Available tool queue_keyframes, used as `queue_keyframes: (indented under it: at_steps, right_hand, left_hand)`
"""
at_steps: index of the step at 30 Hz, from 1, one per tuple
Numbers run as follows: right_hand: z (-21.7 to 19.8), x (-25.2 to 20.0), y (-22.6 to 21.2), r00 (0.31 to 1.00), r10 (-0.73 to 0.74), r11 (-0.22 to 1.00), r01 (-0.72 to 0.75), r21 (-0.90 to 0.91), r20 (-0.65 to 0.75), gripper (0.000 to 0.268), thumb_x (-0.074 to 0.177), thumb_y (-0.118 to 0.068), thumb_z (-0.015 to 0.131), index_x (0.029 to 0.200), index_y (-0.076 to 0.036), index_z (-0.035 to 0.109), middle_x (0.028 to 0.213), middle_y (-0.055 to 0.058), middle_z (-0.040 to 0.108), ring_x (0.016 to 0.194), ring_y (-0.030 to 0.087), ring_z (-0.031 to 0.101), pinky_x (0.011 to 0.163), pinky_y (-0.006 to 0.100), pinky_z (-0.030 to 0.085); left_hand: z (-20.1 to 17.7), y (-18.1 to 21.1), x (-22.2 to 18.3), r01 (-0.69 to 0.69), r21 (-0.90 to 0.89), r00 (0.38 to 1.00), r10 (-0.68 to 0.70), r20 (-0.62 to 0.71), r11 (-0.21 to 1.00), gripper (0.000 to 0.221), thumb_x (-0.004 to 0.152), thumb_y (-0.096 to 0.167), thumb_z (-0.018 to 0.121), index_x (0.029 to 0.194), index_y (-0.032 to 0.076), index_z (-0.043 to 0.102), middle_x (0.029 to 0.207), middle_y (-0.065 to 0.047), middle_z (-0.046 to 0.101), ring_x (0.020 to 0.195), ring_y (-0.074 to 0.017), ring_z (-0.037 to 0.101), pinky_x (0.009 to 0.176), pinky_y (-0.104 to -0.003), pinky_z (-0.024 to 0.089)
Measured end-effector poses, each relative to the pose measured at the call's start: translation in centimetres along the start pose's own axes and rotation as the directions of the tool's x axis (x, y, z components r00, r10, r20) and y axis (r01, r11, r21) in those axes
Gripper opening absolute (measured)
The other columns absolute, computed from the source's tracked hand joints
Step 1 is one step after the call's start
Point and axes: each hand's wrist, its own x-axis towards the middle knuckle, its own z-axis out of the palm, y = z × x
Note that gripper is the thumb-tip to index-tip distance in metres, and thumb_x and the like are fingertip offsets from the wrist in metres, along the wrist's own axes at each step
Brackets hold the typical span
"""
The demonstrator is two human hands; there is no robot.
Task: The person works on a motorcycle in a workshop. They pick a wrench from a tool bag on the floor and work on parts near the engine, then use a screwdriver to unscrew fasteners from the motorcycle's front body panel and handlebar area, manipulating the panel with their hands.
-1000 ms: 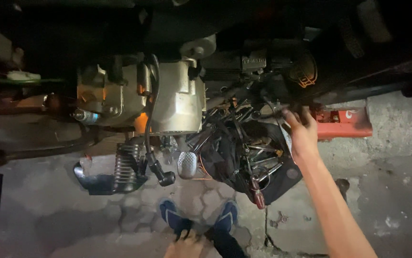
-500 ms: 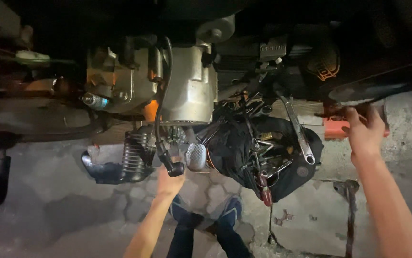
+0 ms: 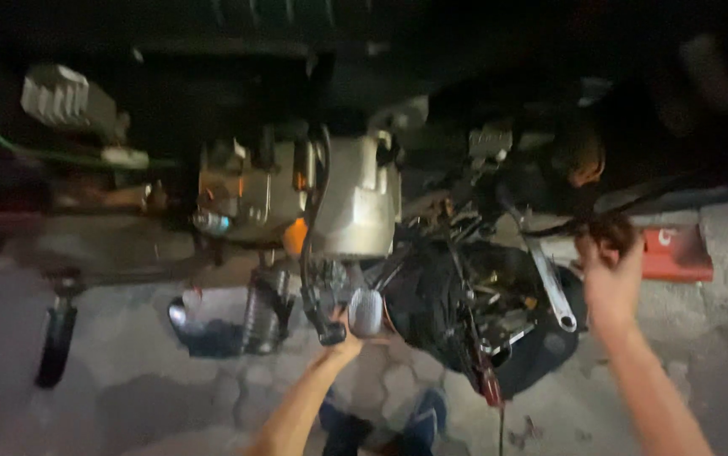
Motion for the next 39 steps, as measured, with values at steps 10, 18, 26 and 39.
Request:
queue_keyframes:
  at_steps: [10,18,26,39]
  right_hand:
    - [5.4,-10.5,1.5,0.920,0.331,0.885,-0.227,-0.406,0.209,0.032,0.094,-0.019,0.064,0.121,-0.003,0.071,0.107,0.013,0.078,0.097,0.023,0.072,0.088,0.036,0.054]
    - [10.5,-15.7,1.2,0.821,0.128,0.389,0.474,-0.790,0.556,0.067,0.081,-0.037,0.072,0.144,-0.020,0.056,0.126,0.015,0.069,0.106,0.033,0.066,0.095,0.050,0.045]
    - [7.8,-15.3,3.3,0.797,0.281,0.602,0.287,-0.745,0.535,0.030,0.087,-0.034,0.070,0.115,-0.022,0.072,0.110,0.004,0.077,0.108,0.025,0.071,0.101,0.043,0.052]
    - [7.5,-16.5,1.1,0.696,0.388,0.344,0.499,-0.796,0.604,0.033,0.082,-0.033,0.069,0.113,-0.022,0.071,0.124,-0.005,0.067,0.129,0.030,0.049,0.105,0.050,0.046]
  left_hand:
    - [3.3,2.5,0.2,0.288,-0.058,0.957,-0.289,-0.014,0.956,0.077,0.085,0.039,0.074,0.149,0.009,0.042,0.148,-0.017,0.045,0.130,-0.0373,0.048,0.108,-0.045,0.042]
    - [-0.6,8.6,-0.7,0.226,0.031,0.961,-0.217,-0.174,0.974,0.051,0.086,0.041,0.070,0.123,0.009,0.056,0.131,-0.020,0.053,0.122,-0.0379,0.054,0.102,-0.045,0.048]
    - [-16.3,23.9,-12.5,-0.335,-0.262,0.942,0.332,-0.058,0.905,0.019,0.093,0.020,0.073,0.108,0.009,0.072,0.132,-0.021,0.065,0.116,-0.0386,0.067,0.096,-0.043,0.054]
    - [-28.8,36.2,-4.3,-0.504,-0.168,0.742,0.326,-0.587,0.847,0.052,0.101,0.033,0.067,0.141,0.004,0.052,0.126,-0.021,0.067,0.109,-0.0395,0.069,0.088,-0.046,0.057]
